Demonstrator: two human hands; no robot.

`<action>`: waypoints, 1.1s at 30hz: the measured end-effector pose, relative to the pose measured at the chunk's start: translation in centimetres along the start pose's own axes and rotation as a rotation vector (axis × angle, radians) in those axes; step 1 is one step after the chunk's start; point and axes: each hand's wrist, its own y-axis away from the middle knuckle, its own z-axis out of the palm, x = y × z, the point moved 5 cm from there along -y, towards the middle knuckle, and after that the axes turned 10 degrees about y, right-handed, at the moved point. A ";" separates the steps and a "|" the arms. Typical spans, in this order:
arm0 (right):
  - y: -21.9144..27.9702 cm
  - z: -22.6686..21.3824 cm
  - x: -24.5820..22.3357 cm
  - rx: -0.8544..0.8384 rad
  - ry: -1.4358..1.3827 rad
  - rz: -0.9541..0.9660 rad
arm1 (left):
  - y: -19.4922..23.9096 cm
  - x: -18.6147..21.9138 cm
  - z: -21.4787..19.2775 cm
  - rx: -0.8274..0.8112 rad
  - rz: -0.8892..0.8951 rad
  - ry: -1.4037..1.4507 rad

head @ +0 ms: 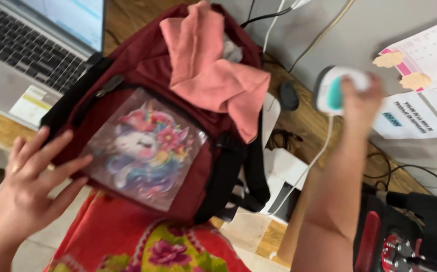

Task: The person uses a handheld steamer to press a unicorn design on a maroon backpack. They repeatedly move the steamer over a clear plastic sheet covering the design, then lift the sheet to check the result and smooth the fabric with their hands.

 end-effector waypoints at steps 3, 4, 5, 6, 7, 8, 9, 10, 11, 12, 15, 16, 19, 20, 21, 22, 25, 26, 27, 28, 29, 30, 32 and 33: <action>-0.8 6.7 7.3 -0.183 0.422 -0.046 | 0.1 0.5 0.8 0.000 -0.015 -0.180; -0.7 8.9 9.4 -0.301 0.508 0.062 | 0.0 0.7 0.9 0.020 -0.050 -0.220; -0.4 11.4 11.4 -0.423 0.589 0.166 | 0.0 0.9 0.9 0.042 -0.090 -0.263; -0.7 12.4 11.8 -0.425 0.580 0.157 | -0.5 1.2 0.9 0.048 -0.095 -0.272; -0.3 13.6 12.9 -0.543 0.579 0.271 | -1.0 1.6 0.9 0.032 -0.079 -0.320; 0.3 14.8 13.8 -0.662 0.577 0.384 | -1.4 2.0 0.8 0.015 -0.063 -0.368; 0.1 16.1 16.7 -0.673 0.566 0.373 | -2.8 2.9 0.9 0.017 -0.074 -0.382; 0.0 17.4 19.4 -0.685 0.623 0.317 | -4.1 3.9 0.8 0.054 -0.056 -0.390; 0.4 20.1 21.4 -0.721 0.672 0.244 | -4.6 5.3 0.2 0.085 -0.063 -0.411; 0.5 20.5 21.7 -0.755 0.653 0.217 | -5.3 5.6 0.6 0.080 -0.100 -0.438; 0.2 22.1 23.5 -0.775 0.635 0.296 | -6.3 5.5 1.7 0.053 -0.223 -0.552; -0.3 22.7 24.0 -0.763 0.634 0.210 | -6.4 5.0 2.2 0.017 -0.301 -0.601; -0.5 21.9 22.5 -0.793 0.678 0.136 | -7.7 4.0 4.2 -0.071 -0.405 -0.643; -0.4 21.5 21.4 -0.824 0.718 0.149 | -8.2 3.5 4.9 -0.117 -0.419 -0.641; -0.2 20.8 19.8 -0.828 0.712 0.146 | -8.8 3.0 5.1 -0.117 -0.423 -0.648; -0.4 19.9 17.8 -0.730 0.711 0.076 | -9.4 2.2 5.5 -0.144 -0.467 -0.530; -0.5 18.3 13.9 -0.455 0.569 -0.271 | -10.9 1.0 5.9 -0.169 -0.506 -0.390; -0.3 17.6 12.1 -0.272 0.423 -0.555 | -11.5 0.8 5.9 -0.159 -0.511 -0.363; 0.4 16.0 8.2 -0.274 0.424 -0.541 | -11.5 0.7 6.0 -0.171 -0.504 -0.366; 1.2 14.3 4.1 -0.274 0.300 -0.578 | -11.6 0.7 6.1 -0.147 -0.475 -0.345; 1.8 12.6 0.0 -0.266 0.177 -0.611 | -11.9 0.6 6.0 -0.122 -0.441 -0.326; 2.6 11.5 -2.9 -0.261 0.179 -0.594 | -11.7 0.3 6.4 -0.134 -0.429 -0.330; 4.4 8.9 -9.1 -0.244 0.070 -0.692 | -11.1 0.0 6.7 -0.021 -0.369 -0.274; 5.2 8.1 -10.9 -0.240 0.072 -0.680 | -11.3 0.4 6.6 -0.031 -0.361 -0.276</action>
